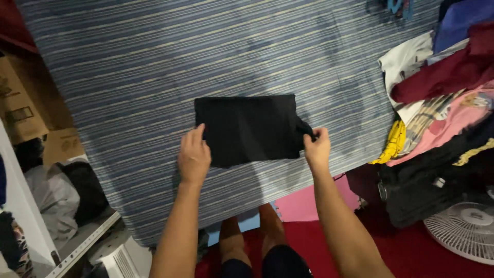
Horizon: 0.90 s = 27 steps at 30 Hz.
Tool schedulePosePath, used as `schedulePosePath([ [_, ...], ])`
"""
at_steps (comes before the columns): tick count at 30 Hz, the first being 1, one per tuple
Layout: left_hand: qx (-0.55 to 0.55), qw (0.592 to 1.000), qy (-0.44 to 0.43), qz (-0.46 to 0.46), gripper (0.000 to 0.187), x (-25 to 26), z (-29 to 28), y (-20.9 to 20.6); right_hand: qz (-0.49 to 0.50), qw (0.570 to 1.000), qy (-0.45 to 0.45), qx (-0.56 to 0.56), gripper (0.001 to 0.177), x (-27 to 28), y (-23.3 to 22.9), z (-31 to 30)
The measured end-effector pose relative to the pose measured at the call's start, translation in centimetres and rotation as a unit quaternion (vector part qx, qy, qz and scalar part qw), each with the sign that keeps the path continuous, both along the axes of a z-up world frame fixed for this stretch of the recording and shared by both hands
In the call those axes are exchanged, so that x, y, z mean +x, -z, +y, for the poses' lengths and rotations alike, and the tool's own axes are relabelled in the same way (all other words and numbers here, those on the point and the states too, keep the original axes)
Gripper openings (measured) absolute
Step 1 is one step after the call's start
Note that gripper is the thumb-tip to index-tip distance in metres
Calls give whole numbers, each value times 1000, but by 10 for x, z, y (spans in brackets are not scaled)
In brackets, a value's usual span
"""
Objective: The person is folding various pieces of clothing and placing them on a shelf.
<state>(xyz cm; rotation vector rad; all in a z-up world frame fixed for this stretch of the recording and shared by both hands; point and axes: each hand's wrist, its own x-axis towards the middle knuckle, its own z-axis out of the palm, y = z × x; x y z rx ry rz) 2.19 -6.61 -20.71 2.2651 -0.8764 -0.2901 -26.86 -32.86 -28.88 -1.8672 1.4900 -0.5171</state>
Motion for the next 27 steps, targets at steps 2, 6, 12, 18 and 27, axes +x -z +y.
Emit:
schedulePosePath([
  [2, -14, 999, 17, 40, 49, -5, -4, 7, 33, 993, -90, -66, 19, 26, -41, 20],
  [6, -84, 987, 29, 131, 48, -17, 1, 47, 140, 919, -320, -183, 30, 72, -100, 60],
  [12, 2, 989, -148, 29, 46, -22, 9, 62, 55, 983, -159, -76, 17, 30, -19, 52],
  [18, 78, 958, -205, 183, 56, -14, 0, 87, 124, 986, -33, -110, 44, 30, 8, 43],
  [27, -77, 875, -202, 434, 46, -33, -20, 83, -15, 980, -168, -105, 28, 110, -83, 84],
])
